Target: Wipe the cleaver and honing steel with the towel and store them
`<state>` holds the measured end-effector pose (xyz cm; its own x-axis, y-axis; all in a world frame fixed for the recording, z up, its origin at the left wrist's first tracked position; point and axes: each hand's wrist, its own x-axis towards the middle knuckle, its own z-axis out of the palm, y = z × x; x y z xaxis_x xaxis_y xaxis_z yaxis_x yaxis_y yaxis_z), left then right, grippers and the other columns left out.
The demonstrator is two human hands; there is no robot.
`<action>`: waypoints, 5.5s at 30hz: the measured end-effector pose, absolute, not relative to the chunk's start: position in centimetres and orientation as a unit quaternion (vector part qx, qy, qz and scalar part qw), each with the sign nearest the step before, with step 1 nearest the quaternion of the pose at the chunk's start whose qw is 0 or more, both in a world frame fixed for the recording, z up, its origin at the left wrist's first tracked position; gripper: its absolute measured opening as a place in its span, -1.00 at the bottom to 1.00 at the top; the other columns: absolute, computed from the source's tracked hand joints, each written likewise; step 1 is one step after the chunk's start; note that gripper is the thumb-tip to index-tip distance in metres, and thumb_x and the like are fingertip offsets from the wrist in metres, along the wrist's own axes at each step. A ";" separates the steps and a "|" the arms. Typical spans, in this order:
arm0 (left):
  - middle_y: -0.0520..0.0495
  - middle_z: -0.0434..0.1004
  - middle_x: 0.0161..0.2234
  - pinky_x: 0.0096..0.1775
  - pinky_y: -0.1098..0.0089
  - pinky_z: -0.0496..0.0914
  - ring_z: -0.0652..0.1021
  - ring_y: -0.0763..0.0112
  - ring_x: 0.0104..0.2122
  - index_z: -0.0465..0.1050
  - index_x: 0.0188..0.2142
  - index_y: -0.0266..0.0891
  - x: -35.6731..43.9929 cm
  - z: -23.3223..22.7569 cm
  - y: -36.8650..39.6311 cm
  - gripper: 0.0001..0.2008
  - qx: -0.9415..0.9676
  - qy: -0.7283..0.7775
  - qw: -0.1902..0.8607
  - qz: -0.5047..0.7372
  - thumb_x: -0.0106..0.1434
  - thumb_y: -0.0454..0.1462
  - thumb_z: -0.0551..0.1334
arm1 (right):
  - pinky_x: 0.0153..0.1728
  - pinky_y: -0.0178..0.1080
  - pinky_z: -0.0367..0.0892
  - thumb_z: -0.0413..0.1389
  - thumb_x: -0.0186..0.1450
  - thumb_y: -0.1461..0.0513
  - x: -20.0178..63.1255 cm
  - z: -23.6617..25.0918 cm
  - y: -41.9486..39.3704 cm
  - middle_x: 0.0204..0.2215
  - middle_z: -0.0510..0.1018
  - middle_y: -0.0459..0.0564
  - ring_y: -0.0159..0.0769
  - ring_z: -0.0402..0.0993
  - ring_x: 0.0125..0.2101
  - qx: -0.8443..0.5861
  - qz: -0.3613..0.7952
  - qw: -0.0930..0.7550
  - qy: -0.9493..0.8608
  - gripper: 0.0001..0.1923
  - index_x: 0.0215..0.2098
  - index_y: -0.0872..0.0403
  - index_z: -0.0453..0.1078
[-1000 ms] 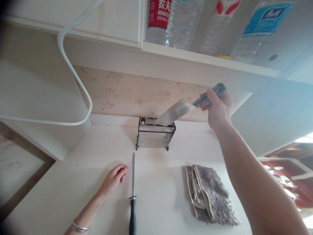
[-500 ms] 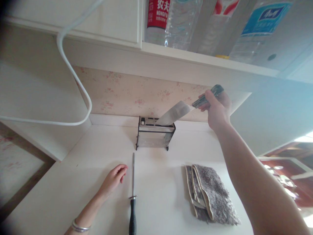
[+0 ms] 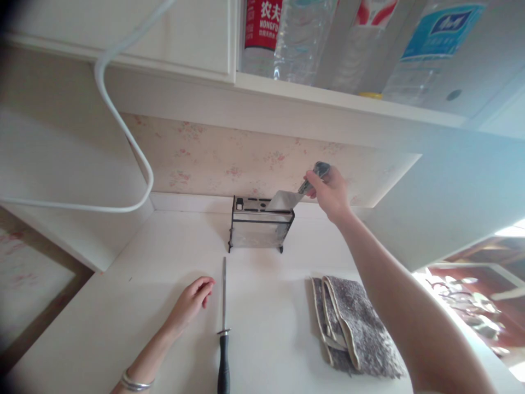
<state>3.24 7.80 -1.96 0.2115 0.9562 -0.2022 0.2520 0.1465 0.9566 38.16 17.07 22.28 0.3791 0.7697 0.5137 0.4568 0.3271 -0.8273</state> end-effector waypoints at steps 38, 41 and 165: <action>-0.01 0.48 -0.42 -0.47 0.43 0.31 0.44 0.40 -0.54 0.44 -0.19 -0.22 3.9 -2.8 7.2 -0.62 0.633 0.546 0.449 0.315 0.29 0.00 0.04 | -0.63 -0.34 0.28 0.23 0.12 0.00 36.5 17.2 18.9 -0.34 0.56 0.03 -0.43 0.39 -0.64 -0.652 0.181 0.433 -0.595 -0.64 -0.27 0.07 0.38; -0.05 0.50 -0.37 -0.40 0.39 0.38 0.49 0.36 -0.46 0.43 -0.17 -0.21 3.9 -2.4 6.7 -0.64 0.666 0.542 0.407 0.313 0.33 -0.05 0.00 | -0.61 -0.34 0.30 0.27 0.08 0.01 36.5 17.5 18.4 -0.20 0.55 0.07 -0.45 0.40 -0.63 -0.639 0.183 0.436 -0.607 -0.57 -0.17 0.06 0.39; -0.17 0.50 0.01 0.03 0.28 0.30 0.47 0.15 0.01 0.44 -0.02 -0.20 16.6 16.7 22.9 -0.43 0.823 0.405 0.150 0.368 0.09 0.10 0.27 | -0.46 -0.31 0.27 0.07 0.26 0.02 33.3 -1.4 2.8 -0.52 0.49 -0.07 -0.31 0.40 -0.51 -0.625 0.316 0.493 -0.515 -0.73 -0.35 0.05 0.41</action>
<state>16.64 22.90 16.71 0.4014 0.7776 0.4840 0.5565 -0.6268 0.5454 33.27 2.78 -1.43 0.2691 0.9565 0.1128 0.3325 0.0176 -0.9429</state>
